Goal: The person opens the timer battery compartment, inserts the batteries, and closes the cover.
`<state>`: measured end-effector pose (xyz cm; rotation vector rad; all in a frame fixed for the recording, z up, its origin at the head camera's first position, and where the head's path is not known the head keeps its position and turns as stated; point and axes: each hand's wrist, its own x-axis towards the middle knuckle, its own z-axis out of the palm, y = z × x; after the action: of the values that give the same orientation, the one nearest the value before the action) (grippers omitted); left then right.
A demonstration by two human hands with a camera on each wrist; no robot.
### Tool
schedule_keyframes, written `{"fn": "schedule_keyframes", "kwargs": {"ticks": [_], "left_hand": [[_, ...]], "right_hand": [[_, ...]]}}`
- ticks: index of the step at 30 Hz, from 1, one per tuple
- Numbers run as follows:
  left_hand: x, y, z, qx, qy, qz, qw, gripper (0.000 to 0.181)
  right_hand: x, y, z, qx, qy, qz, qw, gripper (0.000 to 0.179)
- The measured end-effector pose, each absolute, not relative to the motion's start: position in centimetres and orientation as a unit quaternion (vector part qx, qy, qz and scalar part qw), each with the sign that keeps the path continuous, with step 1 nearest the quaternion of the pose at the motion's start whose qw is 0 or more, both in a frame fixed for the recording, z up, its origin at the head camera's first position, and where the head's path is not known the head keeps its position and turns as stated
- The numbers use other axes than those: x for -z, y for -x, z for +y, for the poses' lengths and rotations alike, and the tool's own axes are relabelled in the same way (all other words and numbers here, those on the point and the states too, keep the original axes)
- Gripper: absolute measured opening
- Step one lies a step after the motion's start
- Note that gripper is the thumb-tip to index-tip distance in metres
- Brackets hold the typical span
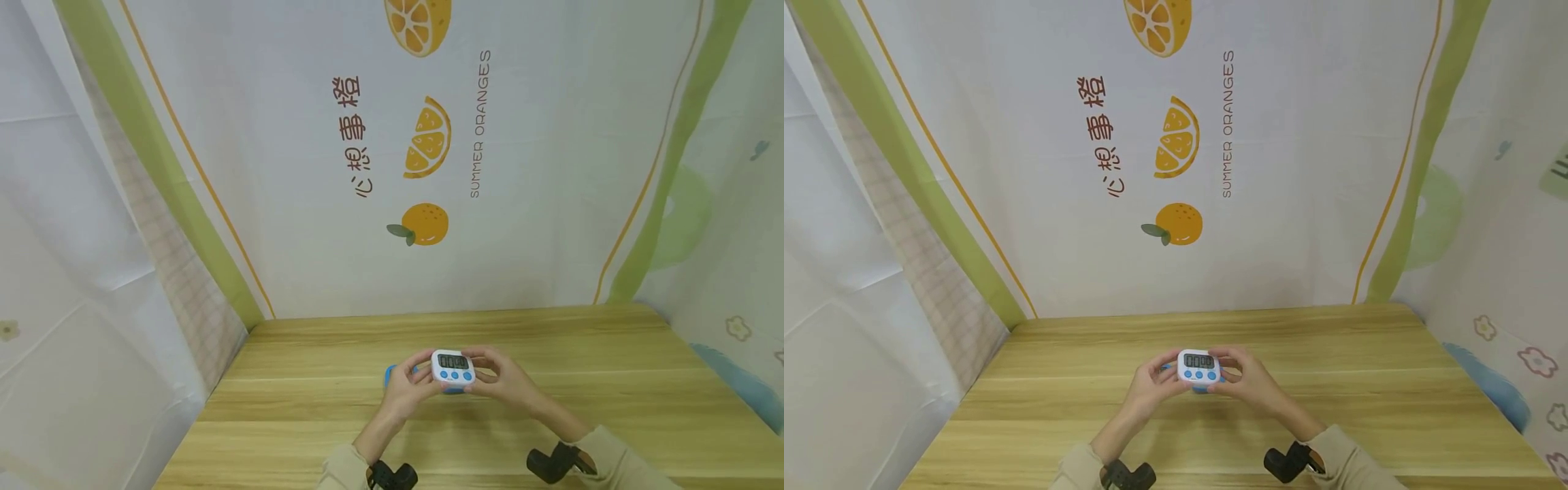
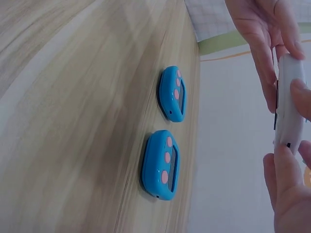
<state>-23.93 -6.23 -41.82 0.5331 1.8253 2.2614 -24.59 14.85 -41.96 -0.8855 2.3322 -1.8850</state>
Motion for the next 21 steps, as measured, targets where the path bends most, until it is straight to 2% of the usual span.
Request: {"fn": "schedule_keyframes", "kwargs": {"ticks": [8,16,21], "left_hand": [[41.2,24.1,-5.3,-0.774,-0.205,0.589,0.105,0.064],[41.8,25.5,-2.9,-0.69,-0.199,0.695,0.024,0.06],[43.0,26.3,-1.2,-0.663,-0.168,0.73,0.008,0.057]], "right_hand": [[41.6,24.6,15.7,0.582,0.265,0.769,0.009,0.065],[41.4,25.8,17.9,0.549,0.277,0.788,-0.013,0.06],[42.0,26.6,19.2,0.524,0.276,0.806,-0.013,0.059]]}}
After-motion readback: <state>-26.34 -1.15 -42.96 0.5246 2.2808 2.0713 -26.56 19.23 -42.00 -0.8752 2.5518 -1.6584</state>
